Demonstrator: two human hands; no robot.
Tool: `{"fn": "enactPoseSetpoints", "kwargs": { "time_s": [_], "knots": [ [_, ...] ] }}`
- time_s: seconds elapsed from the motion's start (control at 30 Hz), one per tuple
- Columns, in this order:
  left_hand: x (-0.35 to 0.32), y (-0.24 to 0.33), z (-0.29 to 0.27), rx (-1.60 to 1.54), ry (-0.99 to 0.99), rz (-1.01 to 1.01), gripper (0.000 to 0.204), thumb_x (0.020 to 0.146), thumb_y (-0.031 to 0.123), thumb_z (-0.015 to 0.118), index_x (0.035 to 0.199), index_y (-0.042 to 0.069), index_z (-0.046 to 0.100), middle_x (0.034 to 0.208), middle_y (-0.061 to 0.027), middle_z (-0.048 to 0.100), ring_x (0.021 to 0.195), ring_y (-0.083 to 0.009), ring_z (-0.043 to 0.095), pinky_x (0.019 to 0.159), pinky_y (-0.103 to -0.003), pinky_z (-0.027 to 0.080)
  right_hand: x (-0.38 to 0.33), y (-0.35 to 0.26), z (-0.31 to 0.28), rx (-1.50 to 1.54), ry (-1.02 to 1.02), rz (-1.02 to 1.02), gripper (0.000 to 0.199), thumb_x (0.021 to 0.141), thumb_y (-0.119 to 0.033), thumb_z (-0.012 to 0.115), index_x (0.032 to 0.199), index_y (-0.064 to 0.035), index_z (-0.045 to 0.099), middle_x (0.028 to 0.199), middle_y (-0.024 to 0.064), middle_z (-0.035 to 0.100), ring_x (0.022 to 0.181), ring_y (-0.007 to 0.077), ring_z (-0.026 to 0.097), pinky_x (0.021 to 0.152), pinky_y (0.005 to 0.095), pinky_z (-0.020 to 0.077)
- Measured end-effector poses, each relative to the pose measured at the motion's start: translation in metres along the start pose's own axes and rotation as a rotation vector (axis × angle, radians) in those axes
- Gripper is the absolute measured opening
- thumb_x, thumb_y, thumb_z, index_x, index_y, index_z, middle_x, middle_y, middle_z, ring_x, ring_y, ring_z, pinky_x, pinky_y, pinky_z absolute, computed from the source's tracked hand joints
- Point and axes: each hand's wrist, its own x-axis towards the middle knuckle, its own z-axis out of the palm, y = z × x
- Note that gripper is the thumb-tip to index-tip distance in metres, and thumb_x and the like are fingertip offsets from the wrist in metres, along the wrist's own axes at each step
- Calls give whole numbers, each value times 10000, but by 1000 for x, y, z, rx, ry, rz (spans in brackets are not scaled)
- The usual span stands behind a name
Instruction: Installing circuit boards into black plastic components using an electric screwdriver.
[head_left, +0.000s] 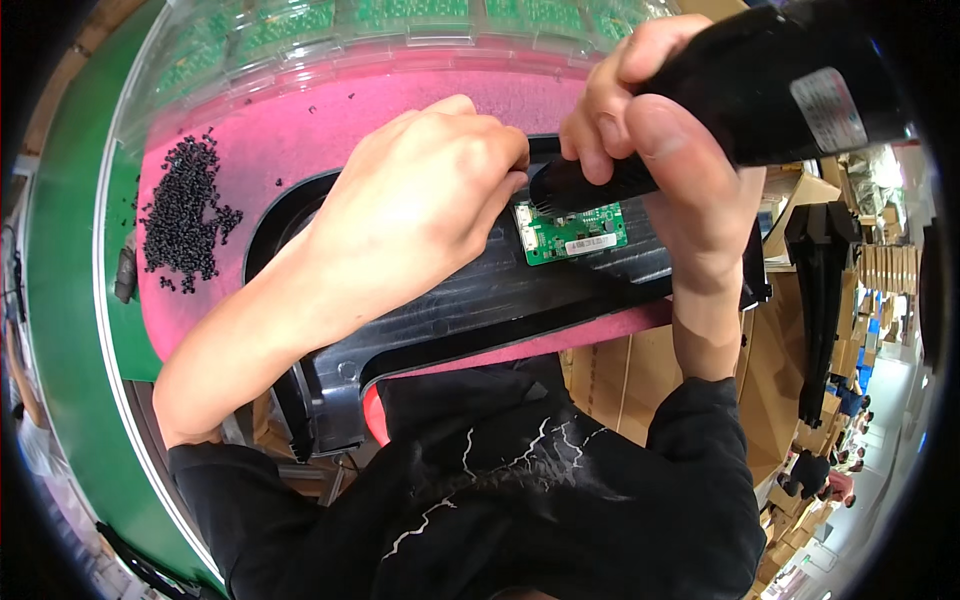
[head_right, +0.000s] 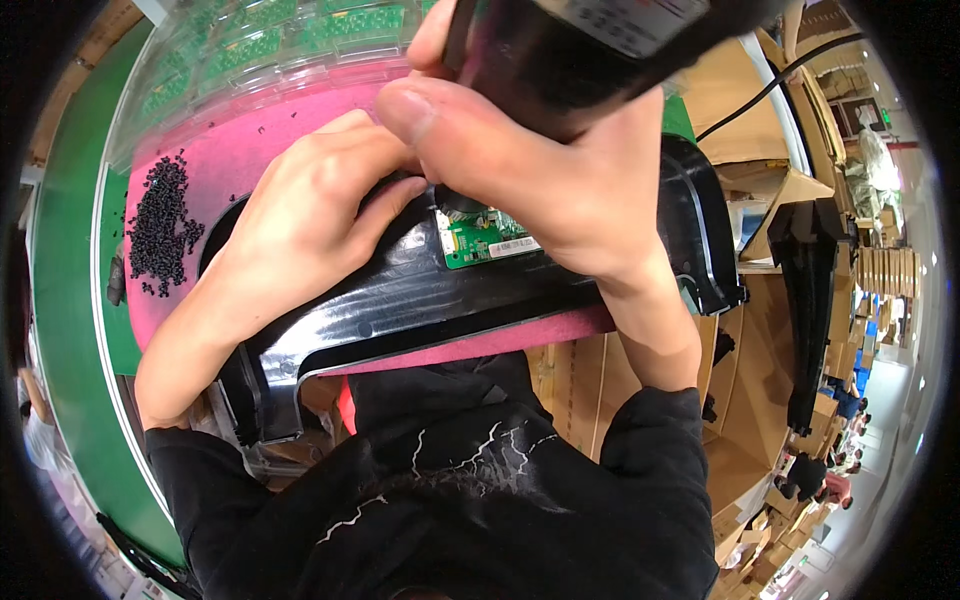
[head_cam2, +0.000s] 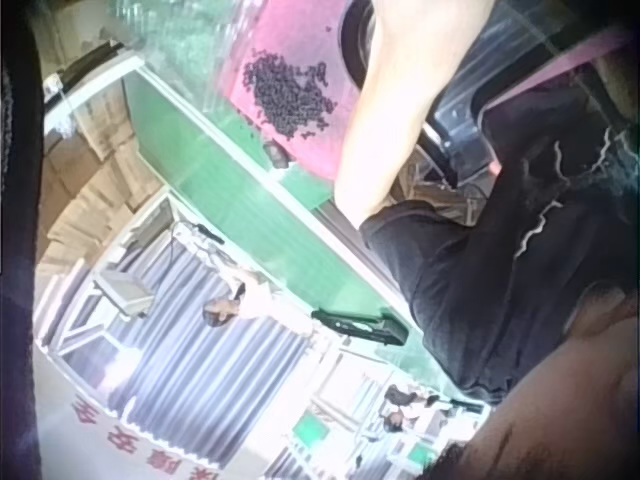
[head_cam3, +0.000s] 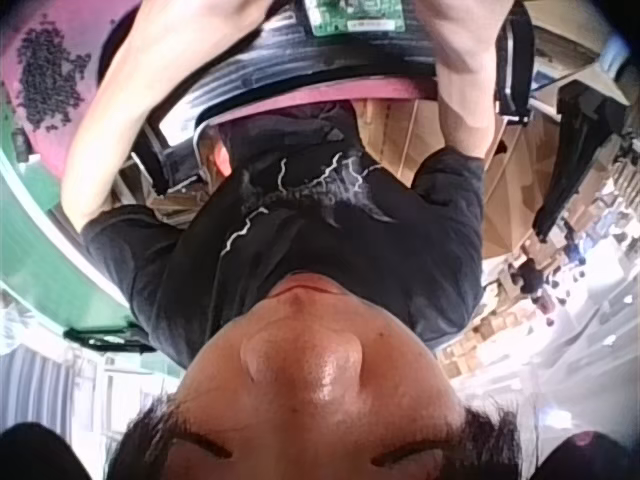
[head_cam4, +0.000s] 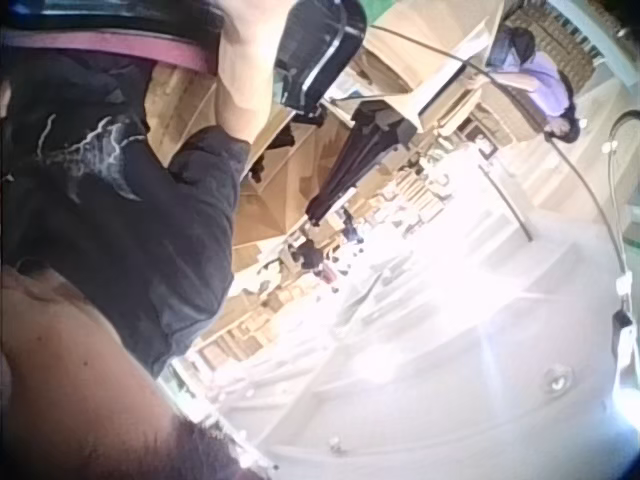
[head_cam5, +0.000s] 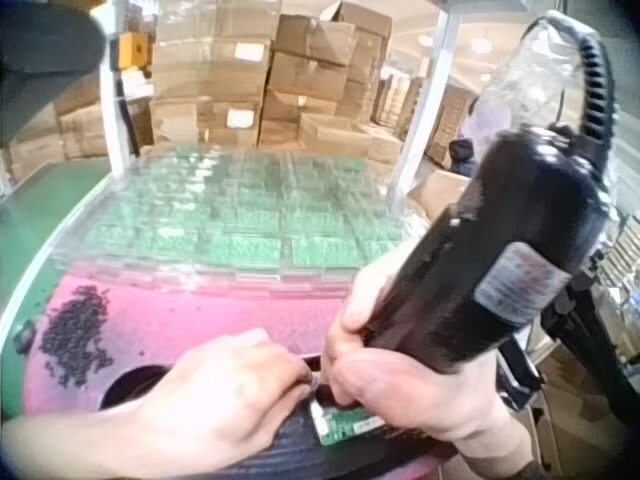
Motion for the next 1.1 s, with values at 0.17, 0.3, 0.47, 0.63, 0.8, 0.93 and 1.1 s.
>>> {"fn": "enactPoseSetpoints", "kwargs": {
  "time_s": [0.17, 0.3, 0.47, 0.63, 0.8, 0.93, 1.1],
  "knots": [
    [1, 1, 1, -2, 12, 9, 104, 838, 84, 669, 829, -19, 655, 799, -156, 668, 835, -352, 627, 721, -460, 521, -1, 1, 5, -65, 69, 73, 344, 931, -324, 604, 1080, -31, 503, 764, 80, 553, 580, 166, 546, 585, 319, 466],
    [-3, -2, -2, 44, -46, 12, 121, 793, 46, 718, 886, -2, 659, 847, -126, 654, 844, -328, 614, 745, -428, 508, -7, 5, -9, 99, 35, -28, 245, 916, -183, 621, 1092, -45, 522, 734, 14, 526, 560, 128, 500, 602, 320, 444],
    [-3, 0, -1, 43, -103, 67, 154, 754, 50, 751, 868, -7, 666, 832, -101, 655, 841, -303, 619, 745, -419, 508, -19, -15, -21, 435, 114, -170, 240, 906, -247, 636, 1047, -87, 526, 737, -36, 507, 593, 82, 462, 647, 279, 413],
    [0, -6, 3, -182, -41, 123, 153, 775, 44, 746, 901, -12, 677, 850, -111, 681, 834, -305, 639, 753, -411, 509, -23, -19, -27, 567, 158, -216, 238, 883, -212, 665, 1021, -89, 514, 742, -40, 517, 609, 74, 492, 673, 253, 419],
    [3, -5, -2, -207, -93, 117, 150, 793, 56, 742, 917, -8, 686, 848, -115, 692, 829, -305, 646, 768, -405, 510, -26, -20, -23, 594, 174, -251, 245, 882, -220, 667, 1028, -93, 517, 759, -37, 520, 624, 73, 498, 692, 256, 417],
    [6, -6, -5, -173, -149, 93, 115, 856, 64, 695, 953, 1, 684, 911, -134, 690, 915, -308, 652, 807, -405, 514, -24, -14, -29, 470, -11, -209, 291, 897, -262, 653, 1086, -93, 511, 778, -36, 519, 635, 86, 500, 680, 280, 428],
    [7, -28, -48, 332, -29, -36, 152, 836, 72, 698, 971, 7, 672, 923, -152, 686, 942, -337, 652, 814, -397, 520, -28, -13, -27, 334, -79, -79, 326, 897, -293, 666, 1105, -102, 502, 749, -20, 550, 582, 98, 526, 570, 273, 463]
  ]
}}
